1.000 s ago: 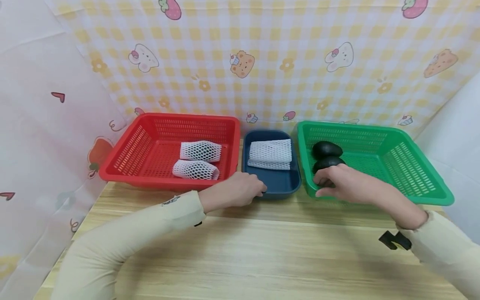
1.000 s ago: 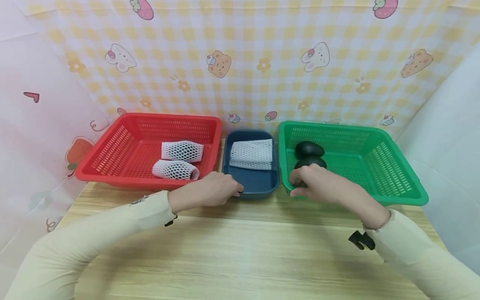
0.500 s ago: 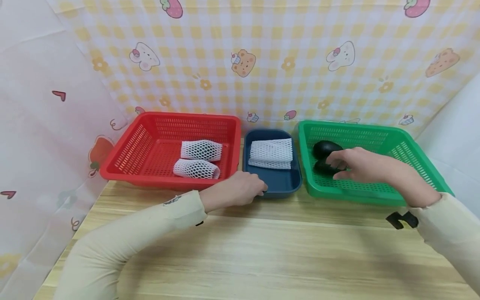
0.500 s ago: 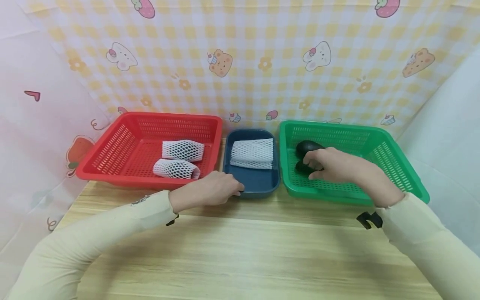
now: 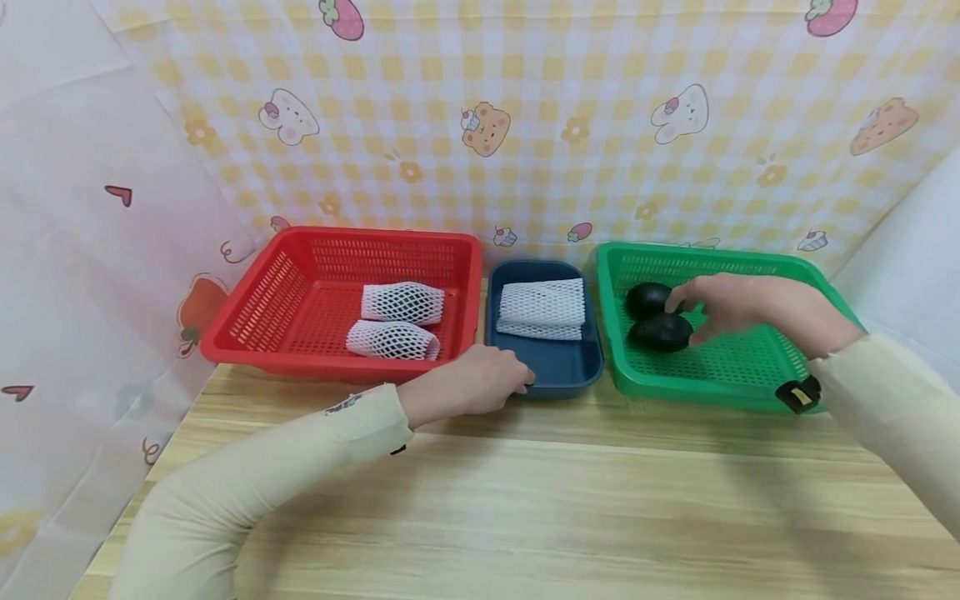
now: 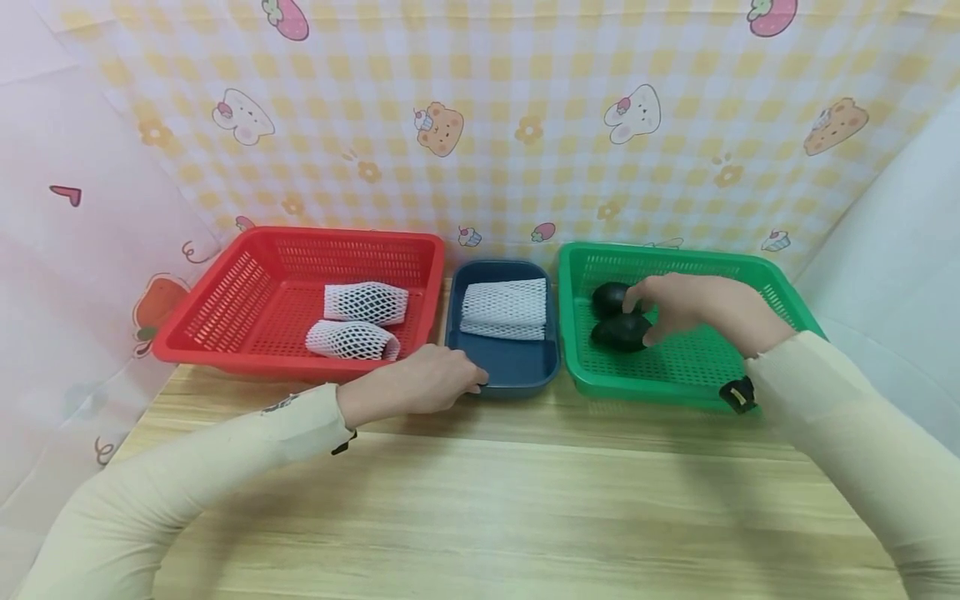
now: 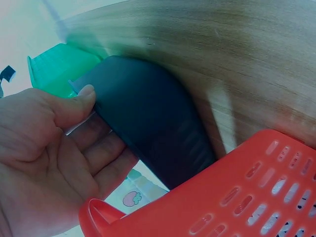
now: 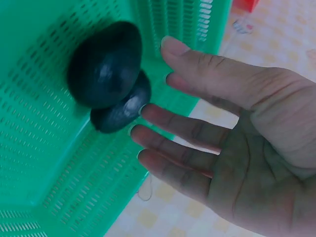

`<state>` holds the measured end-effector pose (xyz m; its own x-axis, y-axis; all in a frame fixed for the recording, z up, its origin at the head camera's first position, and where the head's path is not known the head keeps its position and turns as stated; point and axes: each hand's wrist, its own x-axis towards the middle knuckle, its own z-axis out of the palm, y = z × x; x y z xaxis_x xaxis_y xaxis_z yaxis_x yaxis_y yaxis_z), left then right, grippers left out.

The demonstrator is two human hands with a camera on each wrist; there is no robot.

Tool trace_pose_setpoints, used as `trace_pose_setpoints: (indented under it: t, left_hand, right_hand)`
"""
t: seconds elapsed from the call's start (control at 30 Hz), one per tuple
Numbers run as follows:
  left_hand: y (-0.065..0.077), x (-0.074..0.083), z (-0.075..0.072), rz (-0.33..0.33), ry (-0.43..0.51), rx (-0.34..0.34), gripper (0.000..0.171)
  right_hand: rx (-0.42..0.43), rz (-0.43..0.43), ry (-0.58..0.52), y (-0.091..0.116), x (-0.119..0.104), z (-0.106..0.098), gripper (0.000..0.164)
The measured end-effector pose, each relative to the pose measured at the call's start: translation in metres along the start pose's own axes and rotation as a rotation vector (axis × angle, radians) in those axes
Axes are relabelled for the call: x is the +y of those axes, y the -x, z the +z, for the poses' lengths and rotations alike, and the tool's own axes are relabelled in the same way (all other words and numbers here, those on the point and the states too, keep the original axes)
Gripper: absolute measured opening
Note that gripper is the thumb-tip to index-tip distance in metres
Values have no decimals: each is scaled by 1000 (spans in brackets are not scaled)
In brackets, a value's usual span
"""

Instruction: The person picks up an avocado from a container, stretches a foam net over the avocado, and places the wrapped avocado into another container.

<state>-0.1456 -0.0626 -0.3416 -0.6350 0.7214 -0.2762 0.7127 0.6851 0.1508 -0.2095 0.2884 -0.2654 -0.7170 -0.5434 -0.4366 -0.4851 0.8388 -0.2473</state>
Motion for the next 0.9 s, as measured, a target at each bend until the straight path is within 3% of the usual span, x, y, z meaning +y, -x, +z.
trace_pose_setpoints:
  t: [0.17, 0.43, 0.9]
  left_hand:
    - [0, 0, 0, 5, -2, 3, 45]
    - [1, 0, 1, 9, 1, 9, 43]
    - [1, -3, 1, 11, 0, 7, 45]
  right_hand:
    - [-69, -16, -13, -12, 12, -6, 57]
    - [-109, -2, -37, -29, 25, -6, 66]
    - [-98, 29, 8, -44, 27, 10, 67]
